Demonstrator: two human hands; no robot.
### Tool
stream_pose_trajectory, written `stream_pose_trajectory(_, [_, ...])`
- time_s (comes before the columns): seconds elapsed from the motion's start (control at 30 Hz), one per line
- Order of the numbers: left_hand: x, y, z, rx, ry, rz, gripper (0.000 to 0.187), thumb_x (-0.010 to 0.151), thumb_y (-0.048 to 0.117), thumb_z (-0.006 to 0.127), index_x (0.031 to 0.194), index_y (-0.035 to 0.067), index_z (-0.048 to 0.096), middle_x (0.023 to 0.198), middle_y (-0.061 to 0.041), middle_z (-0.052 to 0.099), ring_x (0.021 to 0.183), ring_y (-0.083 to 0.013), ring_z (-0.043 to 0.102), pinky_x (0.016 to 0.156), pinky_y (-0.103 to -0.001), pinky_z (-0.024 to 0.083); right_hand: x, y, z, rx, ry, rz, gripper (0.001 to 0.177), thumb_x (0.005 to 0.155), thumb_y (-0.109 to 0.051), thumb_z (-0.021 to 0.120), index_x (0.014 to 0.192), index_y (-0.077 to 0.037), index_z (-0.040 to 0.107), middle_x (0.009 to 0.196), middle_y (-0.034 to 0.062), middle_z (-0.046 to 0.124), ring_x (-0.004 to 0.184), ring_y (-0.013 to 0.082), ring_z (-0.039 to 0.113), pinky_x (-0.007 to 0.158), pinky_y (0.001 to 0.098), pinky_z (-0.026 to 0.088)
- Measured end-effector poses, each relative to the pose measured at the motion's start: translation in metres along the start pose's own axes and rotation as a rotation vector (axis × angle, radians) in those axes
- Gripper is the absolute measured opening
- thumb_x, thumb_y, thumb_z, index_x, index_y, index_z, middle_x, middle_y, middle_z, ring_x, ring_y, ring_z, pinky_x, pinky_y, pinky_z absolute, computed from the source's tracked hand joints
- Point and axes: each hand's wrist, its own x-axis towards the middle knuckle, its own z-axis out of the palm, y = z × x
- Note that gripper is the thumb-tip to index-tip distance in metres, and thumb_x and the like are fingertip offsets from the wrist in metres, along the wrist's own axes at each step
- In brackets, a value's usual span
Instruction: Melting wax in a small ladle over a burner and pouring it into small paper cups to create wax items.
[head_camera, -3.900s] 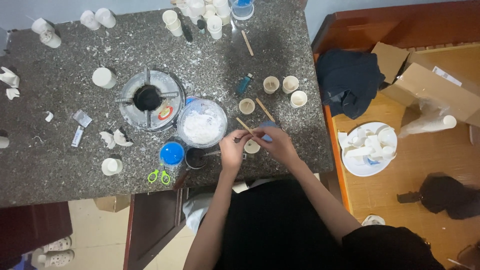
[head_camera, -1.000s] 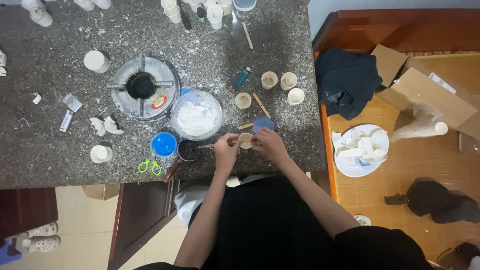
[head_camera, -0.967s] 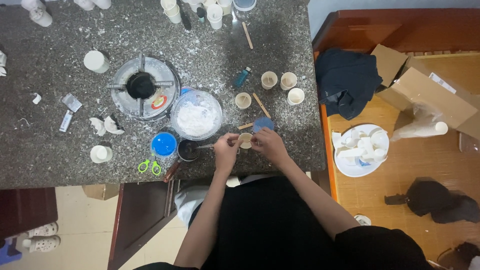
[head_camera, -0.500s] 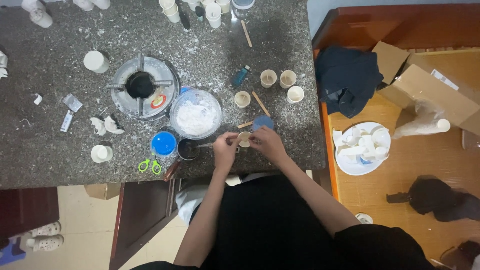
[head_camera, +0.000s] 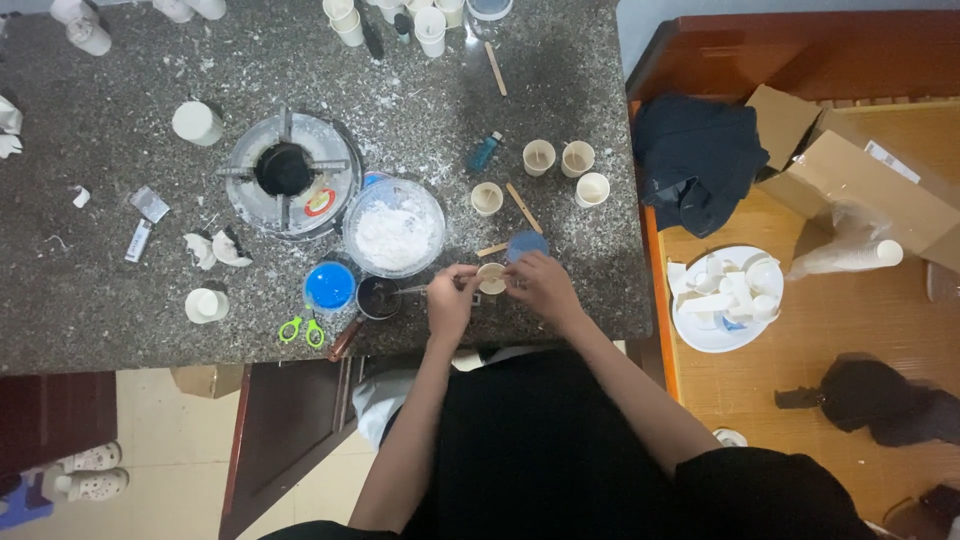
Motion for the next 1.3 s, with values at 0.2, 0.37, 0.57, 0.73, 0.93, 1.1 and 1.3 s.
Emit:
stream_pose_trajectory(0.2, [0.002, -0.003, 0.000, 0.030, -0.021, -0.020, 0.021, 0.097, 0.016, 0.074, 0.115, 0.004, 0.074, 0.103, -0.019, 0.071, 0.097, -0.0370, 0.074, 0.077, -0.049, 0.063, -0.007, 0.006, -0.003, 0.064, -0.005, 0.072, 0.022, 0.088, -0.020, 0.080, 0.108, -0.014, 0.074, 0.090, 0.0022, 0.071, 0.101, 0.0249, 0.068, 0.084, 0.0420, 0.058])
stream_pose_trajectory(0.37, [-0.006, 0.006, -0.010, 0.148, 0.028, -0.005, 0.028, 0.095, 0.025, 0.077, 0.116, 0.008, 0.074, 0.105, -0.016, 0.072, 0.097, -0.0360, 0.074, 0.077, -0.050, 0.063, -0.008, -0.004, -0.019, 0.126, 0.038, 0.101, 0.021, 0.087, -0.015, 0.082, 0.106, -0.014, 0.075, 0.091, 0.0036, 0.074, 0.099, 0.0264, 0.069, 0.085, 0.0448, 0.059])
stream_pose_trajectory(0.57, [-0.039, 0.038, -0.058, 0.150, 0.098, 0.127, 0.026, 0.097, 0.028, 0.074, 0.116, 0.010, 0.076, 0.102, -0.016, 0.075, 0.093, -0.0369, 0.074, 0.076, -0.050, 0.062, -0.028, -0.017, -0.052, 0.207, 0.148, 0.277, 0.021, 0.092, -0.024, 0.081, 0.108, -0.013, 0.075, 0.093, 0.0031, 0.074, 0.096, 0.0234, 0.070, 0.084, 0.0420, 0.059])
stream_pose_trajectory(0.73, [-0.073, 0.040, -0.089, -0.125, -0.072, 0.023, 0.026, 0.096, 0.023, 0.073, 0.118, 0.010, 0.076, 0.103, -0.017, 0.078, 0.090, -0.0306, 0.074, 0.083, -0.046, 0.059, -0.060, -0.036, -0.059, 0.314, 0.196, 0.393, 0.022, 0.092, -0.023, 0.081, 0.110, -0.010, 0.076, 0.095, 0.0081, 0.076, 0.095, 0.0265, 0.071, 0.086, 0.0422, 0.058])
stream_pose_trajectory(0.93, [-0.102, -0.006, -0.116, -0.118, -0.360, -0.173, 0.044, 0.096, 0.038, 0.071, 0.132, 0.013, 0.070, 0.115, -0.020, 0.074, 0.102, -0.0369, 0.074, 0.085, -0.053, 0.059, -0.082, -0.068, -0.060, 0.376, 0.051, 0.591, 0.025, 0.096, -0.024, 0.075, 0.115, -0.008, 0.073, 0.100, 0.0155, 0.075, 0.098, 0.0357, 0.071, 0.087, 0.0479, 0.057])
stream_pose_trajectory(1.1, [-0.112, -0.044, -0.125, -0.065, -0.463, -0.285, 0.029, 0.095, 0.030, 0.064, 0.120, 0.020, 0.073, 0.121, -0.002, 0.077, 0.108, -0.0160, 0.074, 0.095, -0.032, 0.059, -0.092, -0.083, -0.035, 0.386, 0.019, 0.259, 0.014, 0.093, -0.019, 0.071, 0.102, -0.011, 0.077, 0.088, 0.0023, 0.074, 0.071, 0.0115, 0.064, 0.064, 0.0245, 0.050])
stream_pose_trajectory(1.3, [-0.099, -0.176, -0.111, -0.079, -0.533, -0.281, 0.032, 0.095, 0.036, 0.066, 0.118, 0.016, 0.074, 0.115, -0.003, 0.076, 0.107, -0.0142, 0.072, 0.095, -0.030, 0.056, -0.093, -0.136, 0.006, 0.498, -0.028, 0.413, 0.024, 0.094, -0.033, 0.067, 0.088, -0.012, 0.079, 0.085, -0.0005, 0.080, 0.076, 0.0114, 0.072, 0.070, 0.0269, 0.053])
